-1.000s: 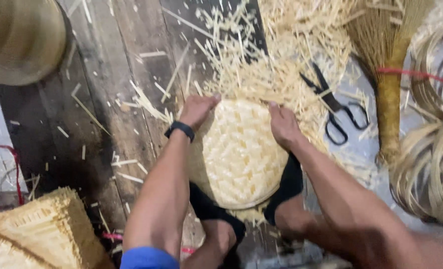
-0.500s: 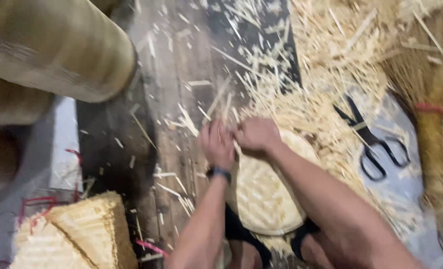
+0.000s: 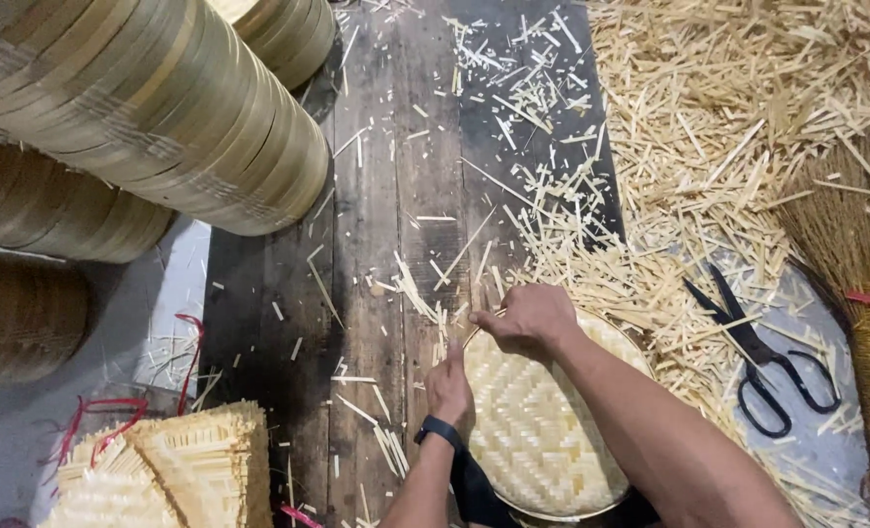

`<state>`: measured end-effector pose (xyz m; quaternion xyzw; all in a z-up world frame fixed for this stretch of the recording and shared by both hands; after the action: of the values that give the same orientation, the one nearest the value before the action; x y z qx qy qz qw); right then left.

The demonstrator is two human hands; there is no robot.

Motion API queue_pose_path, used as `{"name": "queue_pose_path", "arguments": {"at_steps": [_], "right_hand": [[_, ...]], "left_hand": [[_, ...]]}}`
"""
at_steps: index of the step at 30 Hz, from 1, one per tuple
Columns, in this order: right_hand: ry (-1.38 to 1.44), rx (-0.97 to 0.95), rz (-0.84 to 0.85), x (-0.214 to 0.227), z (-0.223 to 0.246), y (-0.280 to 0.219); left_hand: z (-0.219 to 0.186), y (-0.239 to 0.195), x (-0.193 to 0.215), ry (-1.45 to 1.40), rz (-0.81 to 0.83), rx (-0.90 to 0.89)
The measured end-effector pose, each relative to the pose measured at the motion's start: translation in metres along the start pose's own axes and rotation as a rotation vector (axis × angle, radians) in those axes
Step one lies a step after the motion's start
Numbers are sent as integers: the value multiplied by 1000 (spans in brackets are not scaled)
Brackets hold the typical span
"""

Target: The person sits on the floor assembling round woven bamboo trays. They fit a woven bamboo mat into a bamboo rim hoop, press it with a round wooden form, trim excess strips with scissors, and set finished trays aside while repeating the cycle.

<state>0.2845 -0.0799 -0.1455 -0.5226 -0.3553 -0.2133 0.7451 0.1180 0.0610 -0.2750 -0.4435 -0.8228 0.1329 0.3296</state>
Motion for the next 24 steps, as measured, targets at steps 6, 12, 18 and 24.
{"name": "queue_pose_path", "arguments": {"at_steps": [6, 12, 18, 24], "right_hand": [[-75, -12, 62, -20, -3, -5], [20, 231, -415, 15, -35, -47], [-124, 217, -280, 95, -134, -205], [-262, -193, -116, 90, -218, -306]], "left_hand": [[37, 8, -12, -176, 74, 227], [14, 7, -12, -308, 64, 169], [10, 4, 4, 106, -218, -85], [-49, -82, 72, 276, -284, -344]]}}
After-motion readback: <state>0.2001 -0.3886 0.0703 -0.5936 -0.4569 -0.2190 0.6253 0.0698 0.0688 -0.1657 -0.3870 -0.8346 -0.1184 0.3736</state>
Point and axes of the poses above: each hand's wrist, its own y-axis towards the middle knuckle, its own x-axis out of the back of the hand, z = x × y, the point moved 10 cm from there along y, towards the middle knuckle
